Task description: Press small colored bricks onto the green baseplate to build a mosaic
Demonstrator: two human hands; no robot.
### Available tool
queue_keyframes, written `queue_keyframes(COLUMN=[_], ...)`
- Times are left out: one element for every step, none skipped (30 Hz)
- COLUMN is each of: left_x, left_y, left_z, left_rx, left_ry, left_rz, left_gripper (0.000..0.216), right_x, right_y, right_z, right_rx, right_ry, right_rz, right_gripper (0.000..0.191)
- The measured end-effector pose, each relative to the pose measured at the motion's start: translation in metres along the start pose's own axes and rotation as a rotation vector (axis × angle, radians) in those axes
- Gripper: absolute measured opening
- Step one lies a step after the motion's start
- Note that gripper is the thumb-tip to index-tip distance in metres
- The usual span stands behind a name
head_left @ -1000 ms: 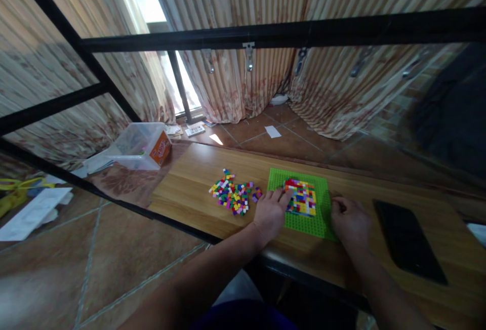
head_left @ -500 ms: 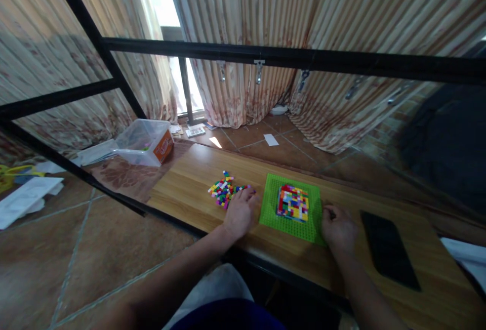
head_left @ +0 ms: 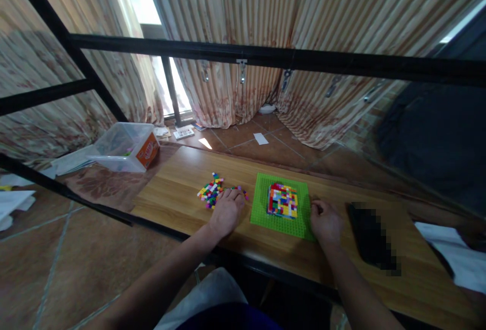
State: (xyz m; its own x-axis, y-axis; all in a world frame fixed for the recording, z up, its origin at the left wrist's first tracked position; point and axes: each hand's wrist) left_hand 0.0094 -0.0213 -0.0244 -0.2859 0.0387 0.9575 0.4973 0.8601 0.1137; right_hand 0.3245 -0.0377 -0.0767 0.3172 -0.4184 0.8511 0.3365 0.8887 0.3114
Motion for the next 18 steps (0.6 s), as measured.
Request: queue_keyframes(left_x=[0.0, 0.001, 0.001, 0.002, 0.003, 0.004, 0.004, 0.005, 0.005, 0.004, 0.004, 0.003, 0.002, 0.0, 0.0, -0.001, -0.001, -0.001], left_y=[0.0, 0.001, 0.001, 0.002, 0.003, 0.004, 0.005, 0.007, 0.008, 0.009, 0.01, 0.011, 0.012, 0.013, 0.015, 0.016, 0.017, 0.019], left_z=[-0.002, -0.004, -0.007, -0.01, -0.014, -0.017, -0.021, -0.024, -0.027, -0.03, -0.032, -0.034, -0.035, -0.037, -0.038, -0.039, -0.04, -0.042], left_rx=[0.002, 0.007, 0.015, 0.026, 0.036, 0.039, 0.036, 0.027, 0.02, 0.018, 0.025, 0.042, 0.064, 0.088, 0.11, 0.127, 0.138, 0.146], left_ry=[-0.011, -0.033, -0.069, -0.121, -0.187, -0.26, -0.335, -0.407, -0.469, -0.523, -0.57, -0.615, -0.66, -0.704, -0.744, -0.776, -0.796, -0.807], left_rz=[-0.011, -0.022, -0.034, -0.046, -0.057, -0.064, -0.067, -0.065, -0.065, -0.065, -0.067, -0.068, -0.067, -0.063, -0.057, -0.05, -0.047, -0.047], left_gripper=[0.02, 0.021, 0.021, 0.021, 0.021, 0.021, 0.021, 0.022, 0.022, 0.023, 0.023, 0.024, 0.024, 0.024, 0.024, 0.024, 0.024, 0.023], right_x=[0.0, 0.001, 0.001, 0.001, 0.001, 0.001, 0.002, 0.002, 0.002, 0.002, 0.003, 0.003, 0.003, 0.003, 0.003, 0.004, 0.004, 0.004], right_y=[0.0, 0.0, 0.0, 0.0, 0.0, -0.001, -0.001, -0.001, -0.001, -0.001, -0.001, -0.001, -0.001, -0.001, -0.001, -0.001, -0.001, -0.001], right_z=[0.0, 0.001, 0.001, 0.001, 0.002, 0.002, 0.003, 0.004, 0.004, 0.005, 0.005, 0.006, 0.006, 0.006, 0.006, 0.006, 0.006, 0.006], right_rx=[-0.001, -0.002, -0.003, -0.004, -0.007, -0.011, -0.017, -0.022, -0.028, -0.032, -0.034, -0.034, -0.032, -0.029, -0.027, -0.025, -0.024, -0.025], right_ry=[0.002, 0.004, 0.006, 0.006, 0.006, 0.007, 0.01, 0.014, 0.019, 0.027, 0.035, 0.042, 0.049, 0.053, 0.056, 0.057, 0.057, 0.055], right_rz=[0.007, 0.011, 0.013, 0.015, 0.015, 0.013, 0.011, 0.009, 0.006, 0.004, 0.003, 0.004, 0.007, 0.009, 0.01, 0.011, 0.01, 0.009], right_gripper=[0.031, 0.031, 0.031, 0.031, 0.031, 0.031, 0.031, 0.03, 0.03, 0.03, 0.03, 0.031, 0.031, 0.031, 0.031, 0.032, 0.032, 0.032])
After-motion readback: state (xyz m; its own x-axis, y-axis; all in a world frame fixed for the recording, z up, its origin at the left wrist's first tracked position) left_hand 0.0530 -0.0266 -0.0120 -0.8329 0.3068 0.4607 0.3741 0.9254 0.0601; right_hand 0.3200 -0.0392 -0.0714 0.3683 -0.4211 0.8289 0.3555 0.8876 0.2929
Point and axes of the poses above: each hand's wrist, its own y-axis towards the middle knuckle, its own x-axis out of the back of the hand, z = x × y, and after that the axes turned 9 degrees about z, right-handed
